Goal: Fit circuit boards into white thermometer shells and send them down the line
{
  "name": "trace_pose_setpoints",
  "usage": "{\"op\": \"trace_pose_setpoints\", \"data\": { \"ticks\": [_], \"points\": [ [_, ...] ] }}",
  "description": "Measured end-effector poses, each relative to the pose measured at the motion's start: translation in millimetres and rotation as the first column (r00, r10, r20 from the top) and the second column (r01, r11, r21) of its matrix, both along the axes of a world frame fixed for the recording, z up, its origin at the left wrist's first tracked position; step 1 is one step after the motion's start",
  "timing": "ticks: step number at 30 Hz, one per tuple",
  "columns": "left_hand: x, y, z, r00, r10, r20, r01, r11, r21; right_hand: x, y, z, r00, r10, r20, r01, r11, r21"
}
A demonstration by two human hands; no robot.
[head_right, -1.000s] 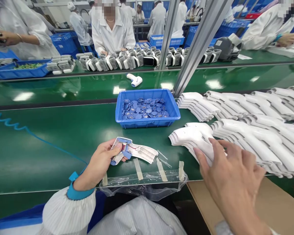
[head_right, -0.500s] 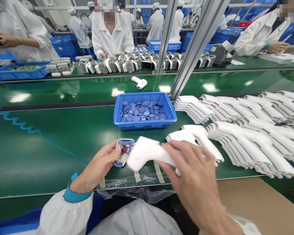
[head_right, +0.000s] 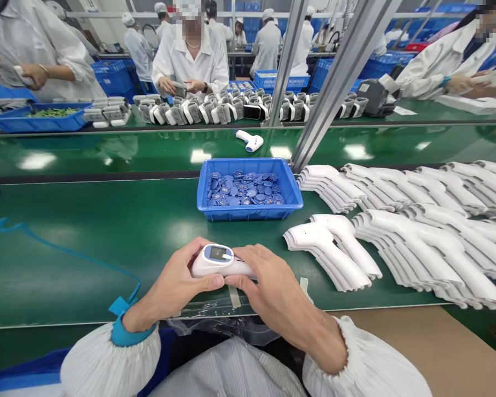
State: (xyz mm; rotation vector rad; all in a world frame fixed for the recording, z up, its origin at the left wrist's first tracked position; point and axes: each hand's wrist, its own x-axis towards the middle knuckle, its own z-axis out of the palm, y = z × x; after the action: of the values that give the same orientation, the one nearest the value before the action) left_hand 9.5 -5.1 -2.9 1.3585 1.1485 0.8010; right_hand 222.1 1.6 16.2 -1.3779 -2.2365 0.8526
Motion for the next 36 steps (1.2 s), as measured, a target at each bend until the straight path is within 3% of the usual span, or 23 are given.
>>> {"op": "trace_pose_setpoints", "data": {
  "ticks": [2,4,6,9,11,13,17,21,24,27,32,36],
  "points": [
    [-2.1,-0.6,2.9,0.994,-0.042,-0.099,0.041,0.999,-0.013,-3.0,3.2,4.8,0.990,0.007,-0.138,-0.011,1.000,-0.026],
    [-2.3,-0.3,6.0,0.973,-0.009,-0.231,0.017,0.999,0.032,-16.1,8.5,8.5,0.963,-0.004,-0.269,0.004,1.000,-0.001],
    [-0.6,1.1,9.1,0.952,0.062,-0.301,-0.019,0.990,0.141,-38.6,14.9,10.0,0.945,-0.103,-0.311,0.137,0.986,0.091],
    [3.1,3.8,10.0,0.960,0.042,-0.276,0.022,0.974,0.224,-75.1,23.3,7.0,0.945,-0.258,-0.203,0.319,0.866,0.385],
    [5.1,4.5,6.0,0.955,-0.004,-0.296,0.083,0.964,0.254,-90.8,26.7,2.5,0.962,-0.254,-0.100,0.264,0.778,0.570],
    [7.0,3.9,-0.6,0.928,0.024,-0.372,0.095,0.950,0.298,-96.6,28.9,-1.6,0.976,-0.214,-0.026,0.177,0.724,0.667],
    [9.9,2.0,-7.8,0.842,0.143,-0.520,0.083,0.918,0.388,-91.6,30.0,-2.9,0.984,-0.174,-0.031,0.144,0.688,0.711],
    [11.4,1.1,-4.9,0.815,0.102,-0.570,0.188,0.885,0.427,-86.8,25.8,1.7,0.987,-0.155,-0.040,0.131,0.638,0.759],
    [13.1,0.1,-5.3,0.803,0.113,-0.585,0.182,0.889,0.421,-88.2,26.9,2.9,0.994,-0.104,-0.032,0.091,0.638,0.764],
    [12.0,1.5,-3.4,0.774,0.201,-0.600,0.104,0.895,0.434,-89.8,32.0,3.8,0.987,-0.116,-0.111,0.160,0.675,0.720],
    [2.8,3.8,11.7,0.937,0.017,-0.348,0.113,0.930,0.350,-85.3,27.5,9.9,0.955,-0.212,-0.206,0.295,0.703,0.647],
    [6.7,0.9,9.6,0.910,-0.012,-0.414,0.181,0.911,0.370,-83.3,20.8,8.9,0.984,-0.162,-0.078,0.170,0.693,0.700]
  ]
}}
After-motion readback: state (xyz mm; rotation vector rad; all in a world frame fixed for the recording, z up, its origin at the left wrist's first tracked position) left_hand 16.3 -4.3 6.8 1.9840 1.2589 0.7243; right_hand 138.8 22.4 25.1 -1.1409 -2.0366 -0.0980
